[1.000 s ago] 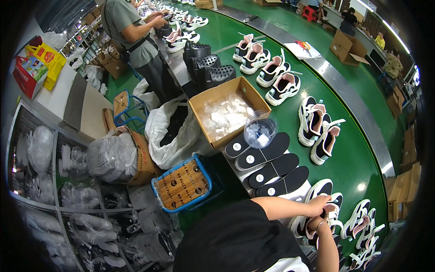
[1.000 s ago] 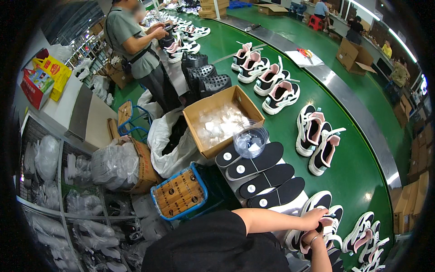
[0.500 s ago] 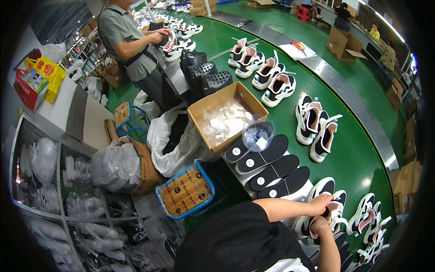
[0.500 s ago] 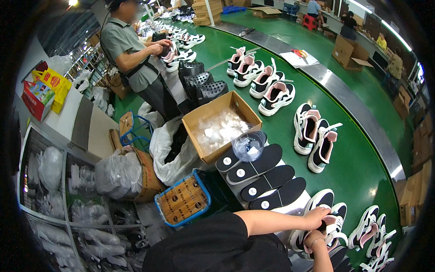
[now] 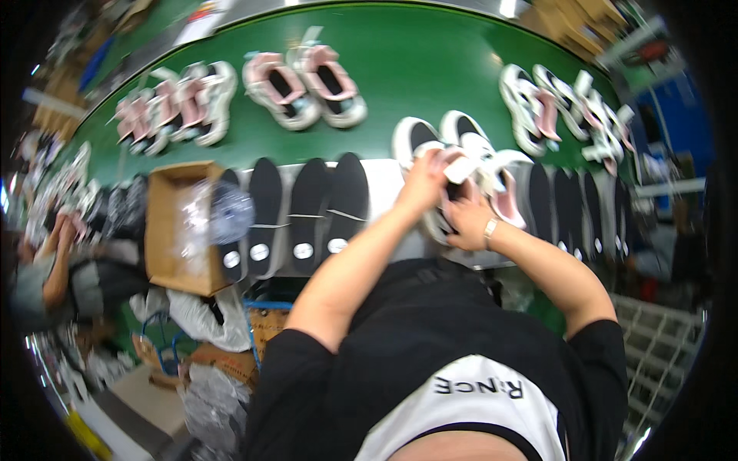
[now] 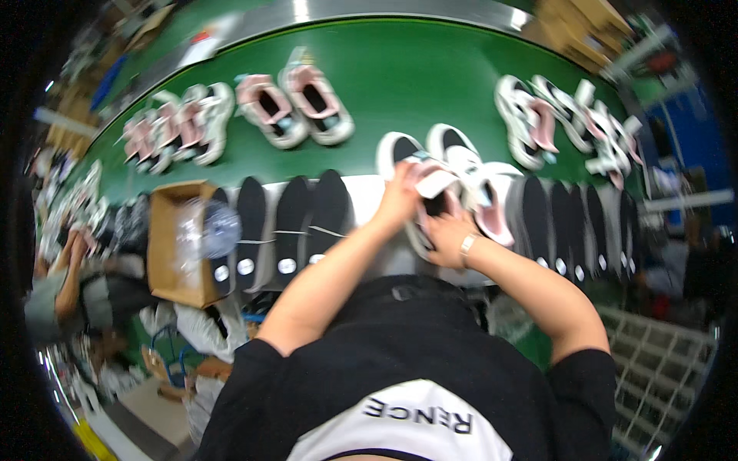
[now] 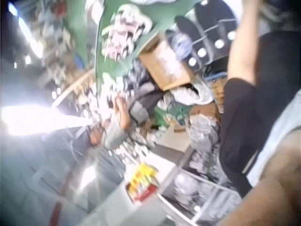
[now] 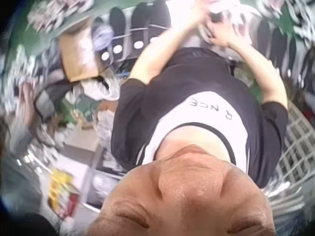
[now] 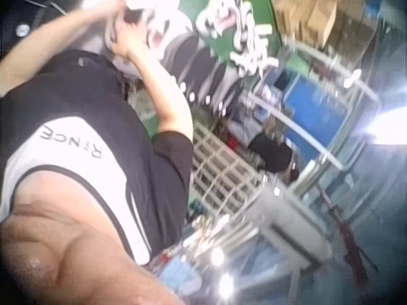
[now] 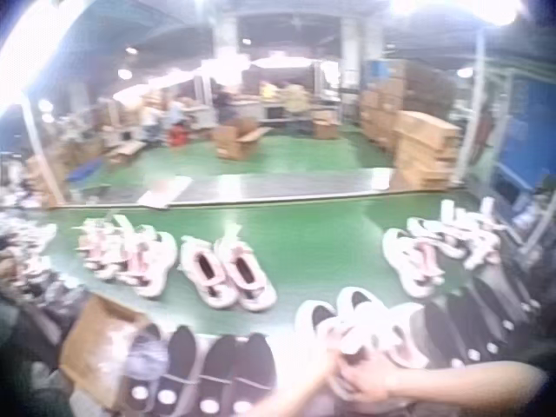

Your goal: The person inserts insoles and various padding components into sneakers, positioning them inside the shoes and pressing them down to ensure a proper fit.

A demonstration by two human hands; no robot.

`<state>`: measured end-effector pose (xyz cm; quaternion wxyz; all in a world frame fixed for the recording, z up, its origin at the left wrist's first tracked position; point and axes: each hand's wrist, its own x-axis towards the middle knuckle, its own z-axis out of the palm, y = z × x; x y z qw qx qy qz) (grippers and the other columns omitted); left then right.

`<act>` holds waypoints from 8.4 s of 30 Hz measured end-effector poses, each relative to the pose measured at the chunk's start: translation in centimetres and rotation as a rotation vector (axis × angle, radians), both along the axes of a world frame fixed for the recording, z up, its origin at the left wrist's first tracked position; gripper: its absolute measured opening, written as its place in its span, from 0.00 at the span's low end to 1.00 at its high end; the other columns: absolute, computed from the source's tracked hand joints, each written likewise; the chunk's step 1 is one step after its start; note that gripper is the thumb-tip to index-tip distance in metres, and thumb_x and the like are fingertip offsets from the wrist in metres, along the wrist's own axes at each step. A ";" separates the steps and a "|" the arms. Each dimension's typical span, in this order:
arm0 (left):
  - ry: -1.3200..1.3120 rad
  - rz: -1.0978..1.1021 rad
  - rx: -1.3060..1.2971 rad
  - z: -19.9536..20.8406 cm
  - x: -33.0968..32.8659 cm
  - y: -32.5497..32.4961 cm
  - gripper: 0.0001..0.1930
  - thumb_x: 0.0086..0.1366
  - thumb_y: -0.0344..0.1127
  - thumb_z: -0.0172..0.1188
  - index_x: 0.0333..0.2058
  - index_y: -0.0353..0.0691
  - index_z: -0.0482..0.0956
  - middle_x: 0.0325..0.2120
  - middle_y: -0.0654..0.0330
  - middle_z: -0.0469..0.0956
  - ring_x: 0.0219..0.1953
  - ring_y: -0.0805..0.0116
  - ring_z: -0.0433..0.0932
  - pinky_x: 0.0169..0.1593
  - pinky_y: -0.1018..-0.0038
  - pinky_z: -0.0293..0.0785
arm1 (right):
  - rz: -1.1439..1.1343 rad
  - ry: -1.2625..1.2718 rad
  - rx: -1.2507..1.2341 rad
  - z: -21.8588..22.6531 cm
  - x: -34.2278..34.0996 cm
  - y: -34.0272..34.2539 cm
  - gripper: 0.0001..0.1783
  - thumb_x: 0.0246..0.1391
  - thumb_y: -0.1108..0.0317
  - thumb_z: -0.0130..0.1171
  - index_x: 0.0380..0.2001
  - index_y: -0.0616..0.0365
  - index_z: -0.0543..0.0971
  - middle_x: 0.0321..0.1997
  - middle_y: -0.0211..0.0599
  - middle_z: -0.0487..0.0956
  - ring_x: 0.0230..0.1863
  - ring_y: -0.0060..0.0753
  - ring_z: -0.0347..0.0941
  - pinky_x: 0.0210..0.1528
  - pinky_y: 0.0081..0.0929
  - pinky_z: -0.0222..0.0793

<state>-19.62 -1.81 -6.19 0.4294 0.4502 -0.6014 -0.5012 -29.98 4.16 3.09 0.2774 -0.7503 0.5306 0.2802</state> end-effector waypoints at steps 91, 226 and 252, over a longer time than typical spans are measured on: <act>-0.187 -0.189 0.028 4.3 -11.0 2.9 0.11 0.54 0.30 0.50 0.37 0.38 0.63 0.27 0.45 0.73 0.31 0.46 0.72 0.34 0.60 0.66 | -0.381 0.149 -0.248 6.1 -11.6 8.2 0.19 0.34 0.57 0.56 0.28 0.59 0.71 0.28 0.44 0.72 0.30 0.42 0.72 0.31 0.36 0.67; -0.358 0.565 -0.240 14.6 0.7 8.0 0.17 0.49 0.38 0.59 0.36 0.35 0.71 0.21 0.58 0.72 0.23 0.60 0.72 0.30 0.68 0.68 | -0.115 -0.202 0.126 -0.3 -15.1 6.0 0.21 0.35 0.72 0.46 0.39 0.63 0.68 0.37 0.49 0.73 0.40 0.47 0.70 0.40 0.42 0.64; -0.662 0.133 -0.409 7.4 -12.6 -8.5 0.25 0.52 0.30 0.52 0.49 0.29 0.59 0.44 0.44 0.65 0.46 0.52 0.65 0.50 0.65 0.59 | -0.649 -0.359 -0.735 -6.1 -25.2 -6.9 0.27 0.31 0.60 0.62 0.40 0.49 0.70 0.55 0.50 0.56 0.54 0.46 0.54 0.46 0.44 0.59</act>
